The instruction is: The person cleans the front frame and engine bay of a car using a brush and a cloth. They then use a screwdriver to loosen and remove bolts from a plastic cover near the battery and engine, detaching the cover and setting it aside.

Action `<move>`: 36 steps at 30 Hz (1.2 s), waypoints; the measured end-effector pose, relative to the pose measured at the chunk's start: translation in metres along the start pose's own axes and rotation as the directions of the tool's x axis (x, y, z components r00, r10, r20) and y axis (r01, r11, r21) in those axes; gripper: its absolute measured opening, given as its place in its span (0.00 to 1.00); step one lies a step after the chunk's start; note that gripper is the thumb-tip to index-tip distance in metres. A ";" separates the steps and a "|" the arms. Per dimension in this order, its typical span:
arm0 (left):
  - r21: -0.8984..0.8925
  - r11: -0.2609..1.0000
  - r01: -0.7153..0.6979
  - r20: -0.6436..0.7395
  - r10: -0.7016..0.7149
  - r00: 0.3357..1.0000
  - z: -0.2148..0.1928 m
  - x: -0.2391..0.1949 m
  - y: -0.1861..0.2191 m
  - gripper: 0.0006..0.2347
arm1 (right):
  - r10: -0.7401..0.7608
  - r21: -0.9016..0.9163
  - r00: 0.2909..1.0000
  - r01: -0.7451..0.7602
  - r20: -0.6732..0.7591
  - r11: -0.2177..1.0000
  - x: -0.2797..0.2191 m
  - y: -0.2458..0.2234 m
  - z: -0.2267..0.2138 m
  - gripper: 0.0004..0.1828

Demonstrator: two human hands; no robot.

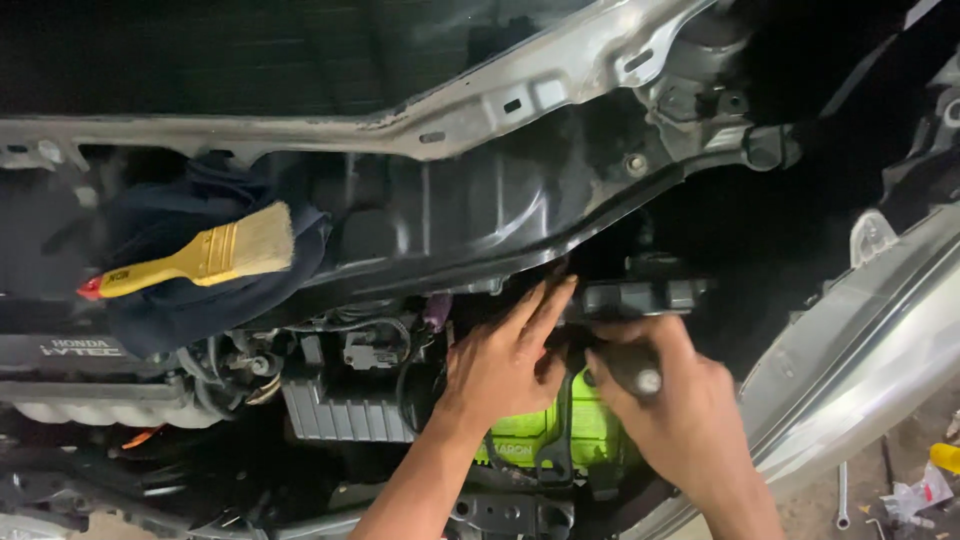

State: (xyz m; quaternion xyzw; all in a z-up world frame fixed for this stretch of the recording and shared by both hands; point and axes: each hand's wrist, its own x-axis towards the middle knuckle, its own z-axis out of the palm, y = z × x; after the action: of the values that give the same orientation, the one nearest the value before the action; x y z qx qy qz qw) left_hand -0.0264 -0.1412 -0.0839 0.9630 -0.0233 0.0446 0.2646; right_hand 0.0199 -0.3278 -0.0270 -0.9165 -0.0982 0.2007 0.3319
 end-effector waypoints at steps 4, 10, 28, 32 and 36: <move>0.015 1.000 -0.008 0.038 0.008 0.999 -0.002 0.002 0.001 0.34 | -0.171 0.151 0.978 0.152 0.121 0.977 -0.003 -0.003 -0.009 0.15; 0.006 1.000 0.000 0.033 0.000 0.999 -0.003 0.003 0.001 0.33 | -0.272 0.227 0.954 0.239 0.125 0.944 -0.003 0.009 0.005 0.21; 0.009 0.996 -0.089 -0.078 0.089 0.993 0.001 0.001 -0.001 0.30 | -0.186 0.019 0.981 0.185 0.047 0.982 0.003 0.020 0.002 0.25; 0.018 0.998 -0.066 -0.027 0.066 0.997 0.002 0.002 -0.003 0.32 | -0.174 -0.043 0.985 0.173 -0.021 0.984 0.005 0.013 0.005 0.27; -0.020 0.999 -0.028 0.039 0.029 0.999 0.001 0.002 -0.002 0.34 | -0.427 0.182 0.889 0.398 0.167 0.899 0.001 -0.004 -0.010 0.23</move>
State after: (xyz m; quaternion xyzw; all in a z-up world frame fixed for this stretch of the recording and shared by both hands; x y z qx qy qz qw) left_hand -0.0247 -0.1404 -0.0855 0.9607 -0.0425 0.0291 0.2728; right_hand 0.0247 -0.3301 -0.0175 -0.8230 -0.3097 0.2244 0.4201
